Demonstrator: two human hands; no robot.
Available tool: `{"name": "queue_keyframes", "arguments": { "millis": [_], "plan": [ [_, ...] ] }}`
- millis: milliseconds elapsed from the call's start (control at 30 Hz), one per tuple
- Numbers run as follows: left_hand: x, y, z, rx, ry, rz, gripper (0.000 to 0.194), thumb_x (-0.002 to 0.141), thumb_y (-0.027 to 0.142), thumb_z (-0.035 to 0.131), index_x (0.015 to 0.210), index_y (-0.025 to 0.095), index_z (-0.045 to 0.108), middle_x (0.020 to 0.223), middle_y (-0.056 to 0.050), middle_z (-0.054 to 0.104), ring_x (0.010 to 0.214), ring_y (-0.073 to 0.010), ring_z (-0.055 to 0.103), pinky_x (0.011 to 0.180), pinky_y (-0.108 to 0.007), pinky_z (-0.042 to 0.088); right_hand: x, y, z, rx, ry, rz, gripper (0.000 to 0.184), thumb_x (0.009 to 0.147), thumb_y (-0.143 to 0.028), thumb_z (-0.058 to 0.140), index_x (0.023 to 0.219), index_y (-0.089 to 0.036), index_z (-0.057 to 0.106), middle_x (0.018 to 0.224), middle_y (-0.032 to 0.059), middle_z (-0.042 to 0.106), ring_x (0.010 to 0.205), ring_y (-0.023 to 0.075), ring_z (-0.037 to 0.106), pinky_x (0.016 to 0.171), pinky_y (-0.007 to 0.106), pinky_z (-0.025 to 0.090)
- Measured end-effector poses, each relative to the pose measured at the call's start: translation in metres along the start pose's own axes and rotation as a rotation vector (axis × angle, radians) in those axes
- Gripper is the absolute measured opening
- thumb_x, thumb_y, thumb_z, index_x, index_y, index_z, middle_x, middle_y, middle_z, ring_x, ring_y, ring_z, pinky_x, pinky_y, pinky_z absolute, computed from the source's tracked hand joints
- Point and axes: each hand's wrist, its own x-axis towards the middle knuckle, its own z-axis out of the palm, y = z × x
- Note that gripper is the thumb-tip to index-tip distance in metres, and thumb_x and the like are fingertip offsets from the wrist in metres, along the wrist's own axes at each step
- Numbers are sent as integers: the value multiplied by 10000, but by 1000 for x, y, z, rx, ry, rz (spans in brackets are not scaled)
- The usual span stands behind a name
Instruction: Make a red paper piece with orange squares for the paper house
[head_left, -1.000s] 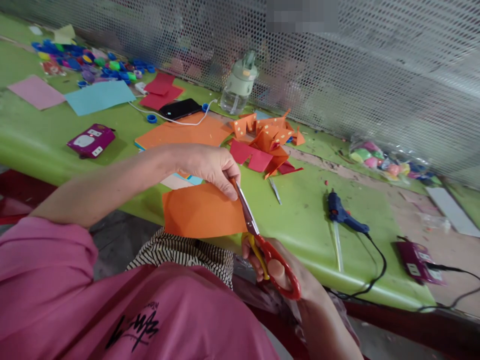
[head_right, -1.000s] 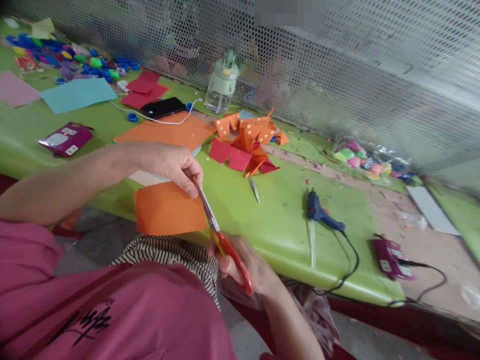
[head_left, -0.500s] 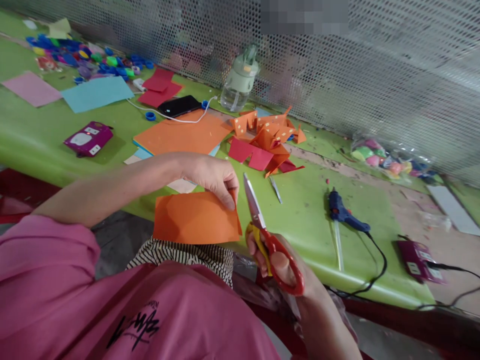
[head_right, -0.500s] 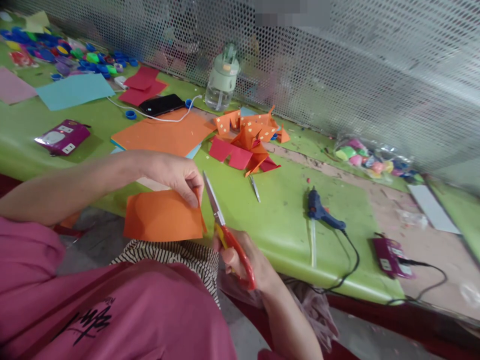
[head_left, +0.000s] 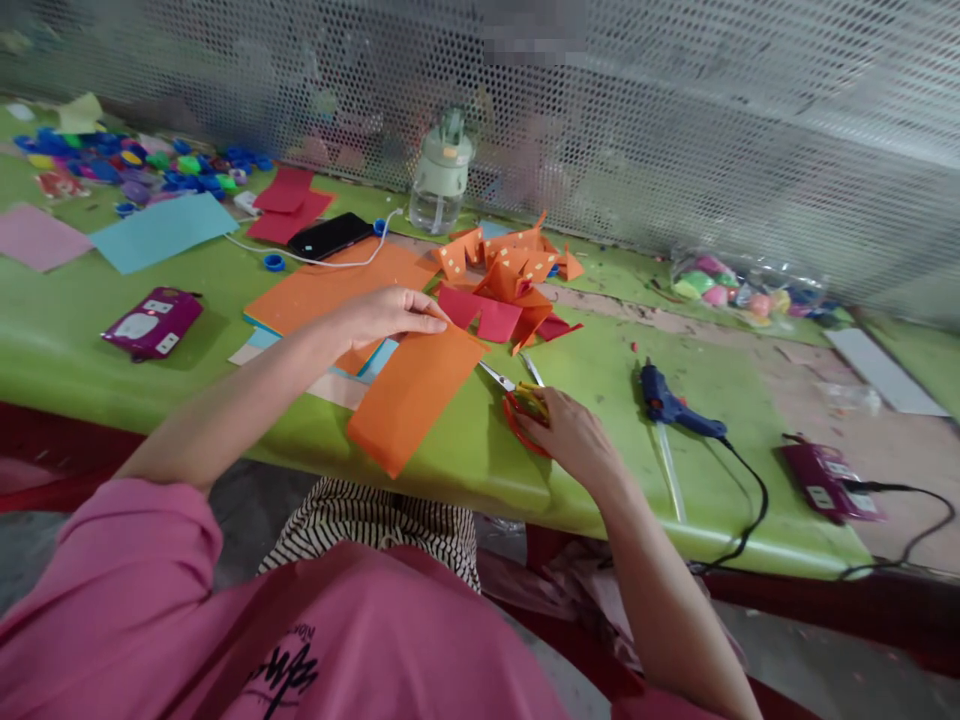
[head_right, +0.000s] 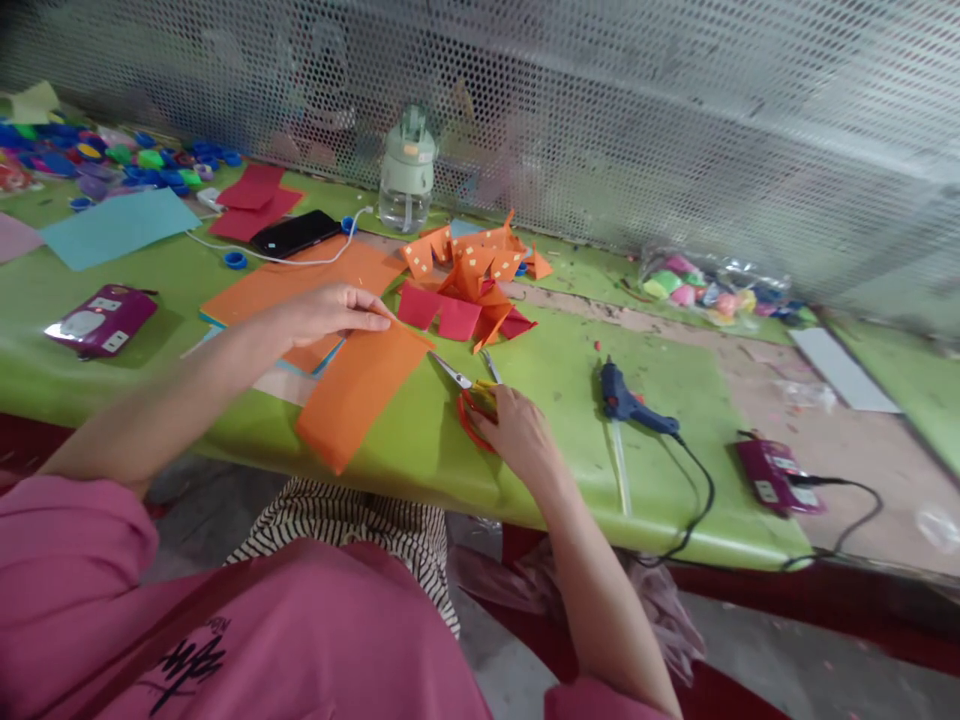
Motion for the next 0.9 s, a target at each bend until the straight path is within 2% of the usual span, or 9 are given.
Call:
{"name": "queue_keyframes", "arguments": {
  "millis": [100,167,267,400,533,633,700,800,900],
  "plan": [
    [12,-3,-2,-22,61,-5,128,745,231,780,853,183,731,665,39,621,571,-58,490,573,-206,369,6,2,-1,-6,61,-58,393,916,-375,575,1204,-114,628,1142,204,700,1069,333,657,917,453,490],
    [19,-4,-1,-60,72,-12,125,748,217,776,854,181,719,704,33,653,597,-59,527,606,-207,397,11,-1,-5,14,169,-61,396,907,-391,588,1180,-111,650,1132,211,690,1090,346,635,951,483,476],
    [28,-2,4,-102,38,-18,104,743,176,772,825,171,708,745,27,687,648,-61,574,672,-208,432,26,-14,-12,276,308,-58,389,936,-413,537,1196,-149,655,1109,167,695,978,274,661,862,412,515],
    [34,-1,15,-84,-26,-18,83,741,176,763,810,167,718,749,24,694,669,-69,590,670,-207,431,53,-35,-12,700,210,-146,437,924,-498,535,1195,-182,668,942,69,727,785,172,654,714,296,503],
    [33,-2,20,-9,-55,-13,98,760,192,741,856,175,739,734,27,680,653,-70,561,643,-207,402,69,-45,-3,765,199,-119,357,880,-507,579,878,-176,716,679,-3,624,602,118,512,569,250,394],
    [30,-1,12,15,-61,-39,123,770,180,733,892,184,744,769,19,690,663,-69,563,662,-211,406,74,-43,4,808,199,-101,338,872,-498,589,826,-180,694,649,-13,598,579,109,486,548,244,370],
    [32,-1,-2,70,16,-37,152,782,185,725,933,192,745,769,16,684,650,-71,551,645,-210,398,75,-41,7,855,252,-66,344,880,-505,577,863,-180,691,685,-1,623,594,112,513,564,246,395],
    [44,-5,-32,173,282,-12,180,810,248,708,981,201,739,780,2,674,654,-95,551,604,-218,381,77,-38,8,915,342,-15,369,886,-529,558,907,-183,684,727,12,647,611,115,537,583,250,424],
    [69,-13,-62,265,498,41,179,823,263,675,979,196,731,832,-24,696,735,-131,600,652,-231,420,77,-38,7,932,383,-24,375,878,-547,568,896,-189,680,721,11,648,611,112,539,575,245,429]
  ]
}}
